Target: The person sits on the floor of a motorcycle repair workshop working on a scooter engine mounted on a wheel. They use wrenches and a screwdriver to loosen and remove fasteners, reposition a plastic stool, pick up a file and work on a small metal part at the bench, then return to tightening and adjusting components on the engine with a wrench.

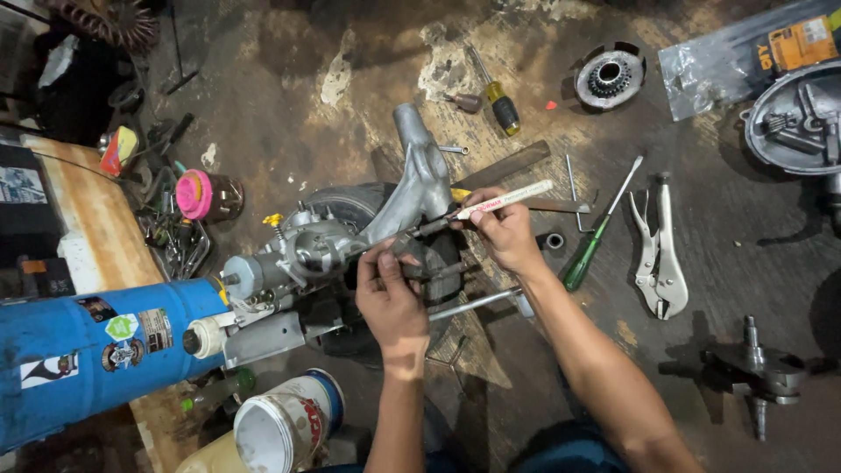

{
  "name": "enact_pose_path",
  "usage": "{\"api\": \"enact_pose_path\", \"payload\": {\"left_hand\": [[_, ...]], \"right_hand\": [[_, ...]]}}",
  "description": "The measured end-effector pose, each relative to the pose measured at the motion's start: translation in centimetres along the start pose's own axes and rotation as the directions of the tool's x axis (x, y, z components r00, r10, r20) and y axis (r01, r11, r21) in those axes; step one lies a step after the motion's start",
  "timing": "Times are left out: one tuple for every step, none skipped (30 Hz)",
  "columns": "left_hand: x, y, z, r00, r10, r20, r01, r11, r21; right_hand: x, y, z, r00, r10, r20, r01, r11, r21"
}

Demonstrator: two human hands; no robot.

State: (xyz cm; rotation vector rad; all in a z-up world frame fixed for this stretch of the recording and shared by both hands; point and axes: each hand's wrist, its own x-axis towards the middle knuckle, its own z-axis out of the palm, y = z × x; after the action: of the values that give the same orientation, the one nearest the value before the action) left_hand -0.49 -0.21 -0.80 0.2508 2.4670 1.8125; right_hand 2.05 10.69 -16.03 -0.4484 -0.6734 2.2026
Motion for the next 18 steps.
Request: {"api": "enact_pose_path", "payload": {"left_hand": [[0.1,0.0,0.0,1.0,0.011,0.002,-0.011,1.0,0.015],[-0.1,0.1,0.1,1.0,0.01,0.004,-0.01,1.0,0.016],[-0.1,0.3,0.1,1.0,0.003,0.003,-0.003,1.0,0.005],[-0.2,0.5,0.2,1.0,-0.005,0.001,0.005,1.0,-0.005],[-0.2,0.6,0.2,1.0,-0.006,0.003,0.006,1.0,-0.004],[-0.1,0.7,0.2,1.0,-0.007,0.011,0.007,1.0,-0.015],[-0.1,0.8,0.1,1.0,-0.008,0.019,0.008,1.0,-0.026],[-0.2,0.9,0.2,1.0,-0.009,0.02,0.01,1.0,-0.025],[-0.2,0.9,0.2,1.0,-0.005,0.017,0.005,1.0,-0.024],[-0.1,1.0,0.3,1.0,0.0,0.015,0.0,1.0,-0.023],[-0.1,0.9,0.4,1.0,0.0,0.015,0.0,1.0,-0.023],[-0.2,0.8,0.4,1.0,0.0,0.012,0.001,0.999,-0.035],[-0.2,0.6,0.4,1.0,-0.001,0.007,0.002,0.999,-0.045],[-0.2,0.5,0.4,1.0,-0.002,0.007,0.002,0.999,-0.044],[-0.2,0.4,0.3,1.0,-0.005,0.004,0.005,0.999,-0.052],[-0.2,0.3,0.3,1.0,-0.007,0.0,0.007,0.998,-0.06],[-0.2,0.5,0.4,1.0,-0.007,0.0,0.007,0.998,-0.06],[-0.3,0.6,0.4,1.0,-0.006,0.005,0.006,0.998,-0.069]], "right_hand": [[0.0,-0.1,-0.1,1.0,0.01,0.007,-0.009,0.999,-0.047],[0.0,0.0,-0.1,1.0,0.01,0.004,-0.009,0.999,-0.048],[0.1,0.1,-0.2,1.0,0.01,0.007,-0.01,0.999,-0.049],[0.2,0.2,-0.2,1.0,0.011,0.009,-0.011,0.999,-0.051],[0.2,0.1,0.0,1.0,0.012,0.006,-0.011,0.999,-0.051],[0.2,-0.1,0.2,1.0,0.005,0.006,-0.004,0.998,-0.06],[0.1,-0.2,0.4,1.0,-0.002,0.007,0.003,0.998,-0.069],[0.1,-0.3,0.4,1.0,-0.002,0.004,0.002,0.998,-0.07],[0.1,-0.4,0.4,1.0,-0.002,0.001,0.002,0.998,-0.067],[0.2,-0.4,0.5,1.0,-0.002,-0.002,0.001,0.998,-0.064],[0.3,-0.4,0.4,1.0,-0.002,-0.002,0.002,0.998,-0.064],[0.3,-0.4,0.4,1.0,-0.001,-0.006,0.001,0.998,-0.069],[0.3,-0.4,0.4,1.0,0.001,-0.009,-0.002,0.997,-0.072],[0.3,-0.2,0.4,1.0,0.002,-0.009,-0.003,0.997,-0.072],[0.3,0.0,0.3,1.0,-0.003,-0.013,0.002,0.998,-0.057],[0.3,0.2,0.3,1.0,-0.008,-0.017,0.007,0.999,-0.043],[0.2,-0.2,0.5,1.0,-0.007,-0.017,0.007,0.999,-0.043],[0.1,-0.5,0.8,1.0,-0.009,-0.013,0.009,0.999,-0.049]]}}
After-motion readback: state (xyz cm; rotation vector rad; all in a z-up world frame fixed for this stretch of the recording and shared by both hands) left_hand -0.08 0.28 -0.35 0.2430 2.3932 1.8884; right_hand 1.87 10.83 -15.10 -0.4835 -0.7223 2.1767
